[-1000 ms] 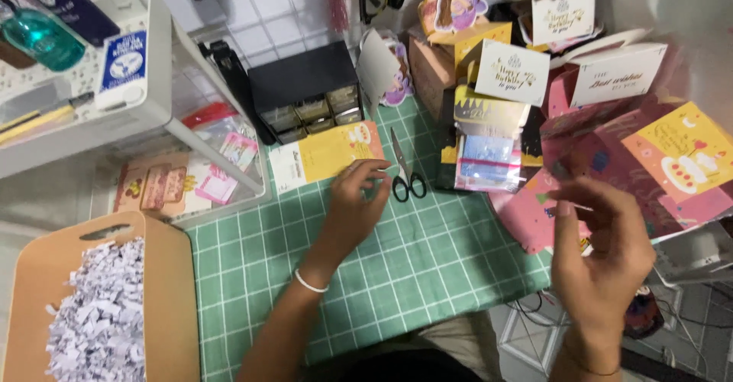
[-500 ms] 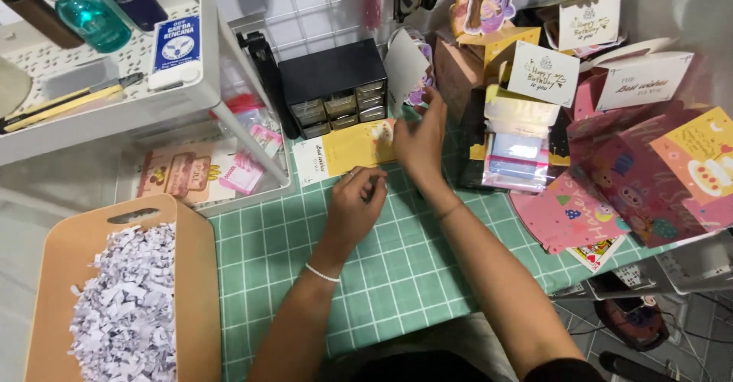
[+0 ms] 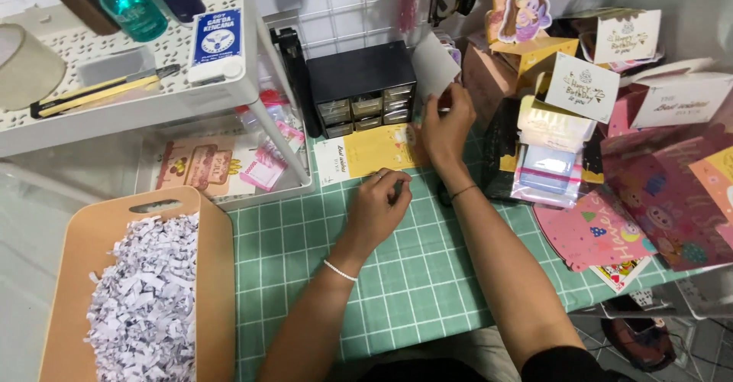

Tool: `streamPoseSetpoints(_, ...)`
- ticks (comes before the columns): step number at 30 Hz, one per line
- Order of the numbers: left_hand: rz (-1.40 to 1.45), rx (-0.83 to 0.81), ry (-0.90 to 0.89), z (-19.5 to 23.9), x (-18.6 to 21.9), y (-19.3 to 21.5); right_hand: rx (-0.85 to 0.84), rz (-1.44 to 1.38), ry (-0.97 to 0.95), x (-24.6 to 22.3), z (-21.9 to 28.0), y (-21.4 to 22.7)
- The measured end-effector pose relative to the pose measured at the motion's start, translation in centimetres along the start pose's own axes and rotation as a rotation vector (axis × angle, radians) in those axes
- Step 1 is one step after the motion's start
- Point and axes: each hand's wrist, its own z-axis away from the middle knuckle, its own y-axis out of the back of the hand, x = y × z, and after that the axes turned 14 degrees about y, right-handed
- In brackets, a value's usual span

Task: Organizing and sorting various greeting cards, stickers, and small gift items on a desk.

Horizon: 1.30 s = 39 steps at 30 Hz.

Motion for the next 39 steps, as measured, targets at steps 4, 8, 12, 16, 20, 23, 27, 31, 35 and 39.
streamPoseSetpoints(4,-0.009,-0.011,0.012,0.0,-0.1,0.0,0.012,0.004,0.064,-3.7,-0.1,2.2)
streamPoseSetpoints(8,-0.009,0.02,0.035,-0.2,-0.2,-0.2,0.058,-0.059,0.079,-5.9,-0.1,3.8)
streamPoseSetpoints(12,-0.013,0.084,0.061,0.1,-0.6,0.0,0.076,-0.114,0.107,-9.3,-0.8,5.8)
streamPoseSetpoints(16,0.042,0.345,-0.034,-0.6,1.5,1.3,0.063,-0.28,-0.062,-11.3,0.5,7.1)
streamPoseSetpoints(20,0.114,0.512,-0.039,-0.4,-0.3,1.8,0.056,-0.641,-0.411,-12.6,-0.1,7.1)
streamPoseSetpoints(23,0.107,0.528,-0.014,-0.4,-0.4,1.9,0.05,-0.779,-0.586,-11.2,-0.2,4.0)
streamPoseSetpoints(27,0.089,0.534,-0.034,-0.6,-0.3,1.7,0.104,-0.767,-0.71,-10.2,-0.1,-0.2)
streamPoseSetpoints(31,0.091,0.537,-0.049,-0.4,-0.3,2.1,0.084,-0.733,-0.653,-10.5,0.0,-1.7)
streamPoseSetpoints(35,0.07,0.525,-0.061,-0.7,-0.4,2.3,-0.027,-0.621,-0.388,-10.0,0.5,-1.5)
streamPoseSetpoints(39,0.025,0.447,-0.077,-0.7,0.3,2.7,-0.209,-0.326,-0.126,-9.7,0.8,-1.4)
